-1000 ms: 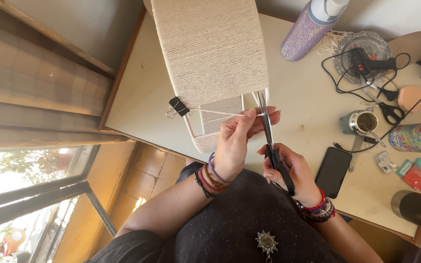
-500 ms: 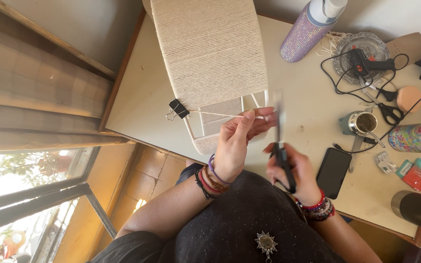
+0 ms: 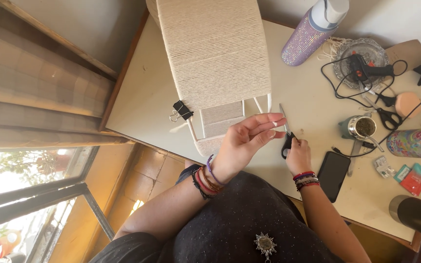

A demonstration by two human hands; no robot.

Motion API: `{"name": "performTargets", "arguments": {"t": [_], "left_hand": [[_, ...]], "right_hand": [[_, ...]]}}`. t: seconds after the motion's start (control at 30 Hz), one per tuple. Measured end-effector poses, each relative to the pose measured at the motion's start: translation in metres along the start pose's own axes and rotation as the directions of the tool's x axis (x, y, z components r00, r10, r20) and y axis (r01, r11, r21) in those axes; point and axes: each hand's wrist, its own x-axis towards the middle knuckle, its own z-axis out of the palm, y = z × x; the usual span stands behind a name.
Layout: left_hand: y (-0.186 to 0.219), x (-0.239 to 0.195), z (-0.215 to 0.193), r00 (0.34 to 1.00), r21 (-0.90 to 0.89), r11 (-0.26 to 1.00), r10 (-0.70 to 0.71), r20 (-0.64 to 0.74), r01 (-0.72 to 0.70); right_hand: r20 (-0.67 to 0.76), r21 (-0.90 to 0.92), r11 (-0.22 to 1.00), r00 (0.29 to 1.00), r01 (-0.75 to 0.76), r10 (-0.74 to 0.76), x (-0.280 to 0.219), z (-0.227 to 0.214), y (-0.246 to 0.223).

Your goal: Wrapping twine around a lampshade frame and securing it with knots

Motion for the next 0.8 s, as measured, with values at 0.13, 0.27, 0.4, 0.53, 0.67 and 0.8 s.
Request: {"name": "performTargets", "arguments": {"t": [0.13, 0.27, 0.4, 0.53, 0.67, 0.8], "left_hand": [[0.001, -0.002, -0.001, 1.000, -0.007, 1.000, 0.023, 0.015, -0.023], [0.032, -0.020, 0.008, 0.995, 0.044, 0.997, 0.066, 0.076, -0.069], [0.065, -0.055, -0.010, 0.981, 0.204, 0.960, 0.196, -0.006, -0.191], [0.039, -0.080, -0.064, 0.845, 0.367, 0.881, 0.423, -0.326, -0.300], [0.049, -0.091, -0.092, 0.698, 0.389, 0.889, 0.437, -0.567, -0.240], [0.043, -0.106, -0.124, 0.635, 0.398, 0.908, 0.385, -0.669, -0.132]], "right_hand": [[-0.372, 0.281, 0.902, 0.904, 0.327, -0.212, -0.003, -0.120, -0.088], [-0.272, 0.836, 0.454, 0.951, 0.308, -0.145, -0.007, -0.260, -0.170], [-0.217, 0.916, 0.256, 0.919, 0.308, -0.328, 0.056, -0.258, -0.198], [-0.206, 0.913, 0.268, 0.913, 0.309, -0.352, 0.067, -0.241, -0.207], [-0.209, 0.901, 0.283, 0.902, 0.328, -0.378, 0.085, -0.234, -0.222], [-0.178, 0.897, 0.315, 0.905, 0.311, -0.386, 0.088, -0.216, -0.228]]}}
